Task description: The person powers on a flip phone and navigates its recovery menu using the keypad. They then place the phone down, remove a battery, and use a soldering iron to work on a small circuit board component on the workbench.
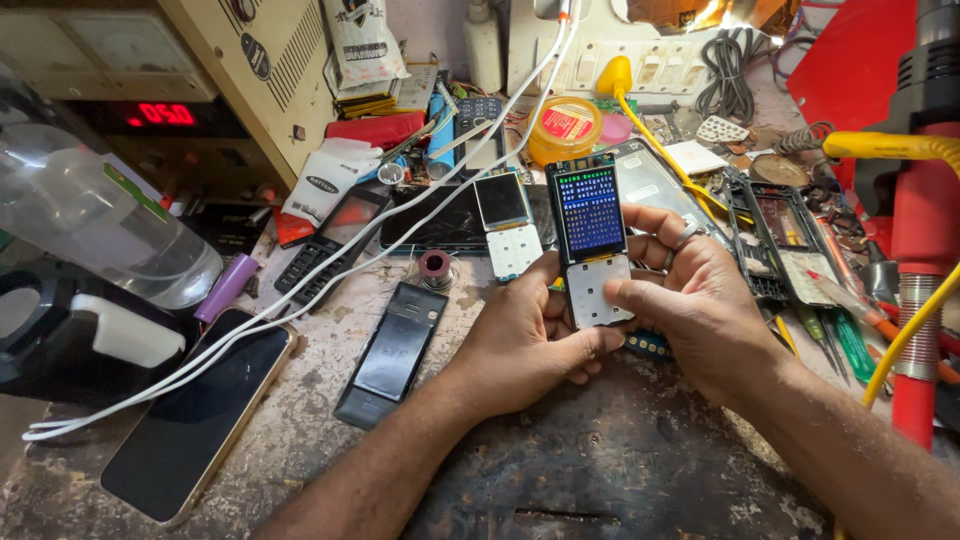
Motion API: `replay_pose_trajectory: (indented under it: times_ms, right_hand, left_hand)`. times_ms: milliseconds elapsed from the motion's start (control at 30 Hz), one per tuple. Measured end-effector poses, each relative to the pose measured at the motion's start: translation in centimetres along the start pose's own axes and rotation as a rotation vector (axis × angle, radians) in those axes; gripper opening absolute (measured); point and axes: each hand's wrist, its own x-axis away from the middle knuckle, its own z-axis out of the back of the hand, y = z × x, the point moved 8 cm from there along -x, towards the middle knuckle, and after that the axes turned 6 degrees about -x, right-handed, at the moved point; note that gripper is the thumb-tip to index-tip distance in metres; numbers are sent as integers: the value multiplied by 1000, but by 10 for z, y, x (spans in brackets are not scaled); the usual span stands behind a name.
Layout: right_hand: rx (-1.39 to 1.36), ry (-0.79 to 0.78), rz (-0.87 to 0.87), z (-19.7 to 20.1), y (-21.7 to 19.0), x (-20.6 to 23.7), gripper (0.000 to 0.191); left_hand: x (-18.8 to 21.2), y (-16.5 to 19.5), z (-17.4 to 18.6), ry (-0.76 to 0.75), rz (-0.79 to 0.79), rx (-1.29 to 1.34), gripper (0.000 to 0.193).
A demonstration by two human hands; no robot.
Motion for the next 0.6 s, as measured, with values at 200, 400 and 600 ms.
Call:
replay_pose_trajectory:
  times_ms: [200,400,600]
  right_hand:
    - [21,17,-6,-1,-1,0,63]
    - [50,72,-37,1,0,2,63]
    - [35,84,-32,2,1,2,63]
  left_hand:
    - [0,2,-1,-9,-11,1,56]
    - [0,-2,-2,-14,-6,-37,49]
    - [-1,-4,0,7,-8,-62,46]
